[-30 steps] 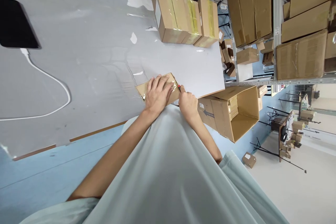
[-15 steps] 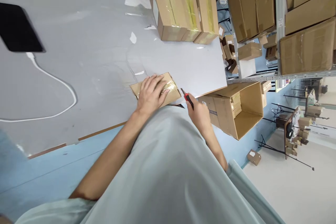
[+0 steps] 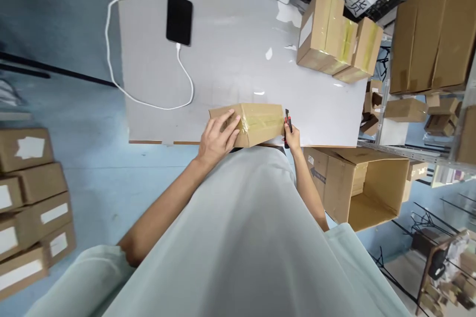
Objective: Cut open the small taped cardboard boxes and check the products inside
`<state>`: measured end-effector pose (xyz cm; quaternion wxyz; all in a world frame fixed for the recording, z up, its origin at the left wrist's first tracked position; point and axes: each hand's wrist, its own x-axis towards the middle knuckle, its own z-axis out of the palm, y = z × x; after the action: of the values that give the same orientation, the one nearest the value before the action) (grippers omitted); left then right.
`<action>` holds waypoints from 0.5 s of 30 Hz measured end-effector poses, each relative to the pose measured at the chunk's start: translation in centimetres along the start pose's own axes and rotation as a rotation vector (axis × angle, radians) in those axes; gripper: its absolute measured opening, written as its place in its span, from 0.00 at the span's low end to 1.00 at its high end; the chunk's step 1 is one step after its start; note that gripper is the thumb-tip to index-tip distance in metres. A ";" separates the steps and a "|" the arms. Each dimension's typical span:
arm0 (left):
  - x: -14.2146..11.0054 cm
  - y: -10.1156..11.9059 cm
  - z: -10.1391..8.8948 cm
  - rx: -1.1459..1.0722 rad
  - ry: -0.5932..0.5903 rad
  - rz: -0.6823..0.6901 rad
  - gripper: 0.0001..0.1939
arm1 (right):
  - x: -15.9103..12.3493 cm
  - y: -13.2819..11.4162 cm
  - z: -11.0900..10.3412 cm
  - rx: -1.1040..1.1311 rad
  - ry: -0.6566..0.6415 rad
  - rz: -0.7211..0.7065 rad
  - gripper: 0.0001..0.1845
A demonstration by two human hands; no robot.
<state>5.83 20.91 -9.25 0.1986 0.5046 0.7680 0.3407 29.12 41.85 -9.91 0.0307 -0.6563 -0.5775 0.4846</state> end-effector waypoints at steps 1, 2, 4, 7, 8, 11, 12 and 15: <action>-0.5 0.2 -0.2 -0.015 0.035 -0.024 0.29 | -0.6 -0.1 0.0 -0.018 0.003 -0.021 0.15; -0.9 0.4 -0.2 -0.037 0.067 -0.041 0.30 | -1.3 -0.2 -0.3 -0.042 0.011 -0.047 0.16; -1.0 0.8 0.1 -0.100 0.110 -0.064 0.32 | -2.6 0.0 -1.1 -0.108 0.044 -0.105 0.18; 0.0 0.6 1.7 -0.216 0.114 -0.114 0.32 | -4.1 0.3 -2.6 -0.242 0.102 -0.167 0.23; 0.5 0.3 2.5 -0.255 0.104 -0.137 0.32 | -4.4 0.3 -3.1 -0.286 0.109 -0.186 0.24; 1.6 -0.7 4.8 -0.369 0.050 -0.205 0.34 | -5.1 -0.2 -4.5 -0.437 0.087 -0.237 0.25; 1.8 -1.1 5.5 -0.401 0.031 -0.220 0.36 | -5.3 -0.6 -4.9 -0.504 0.087 -0.251 0.24; 1.9 -2.0 6.5 -0.469 0.004 -0.241 0.41 | -5.8 -2.8 -5.7 -0.721 0.148 -0.292 0.25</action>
<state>8.03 24.27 -15.09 0.3479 0.3490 0.7231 0.4841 31.69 41.16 -1.75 -0.0917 -0.5689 -0.7942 0.1927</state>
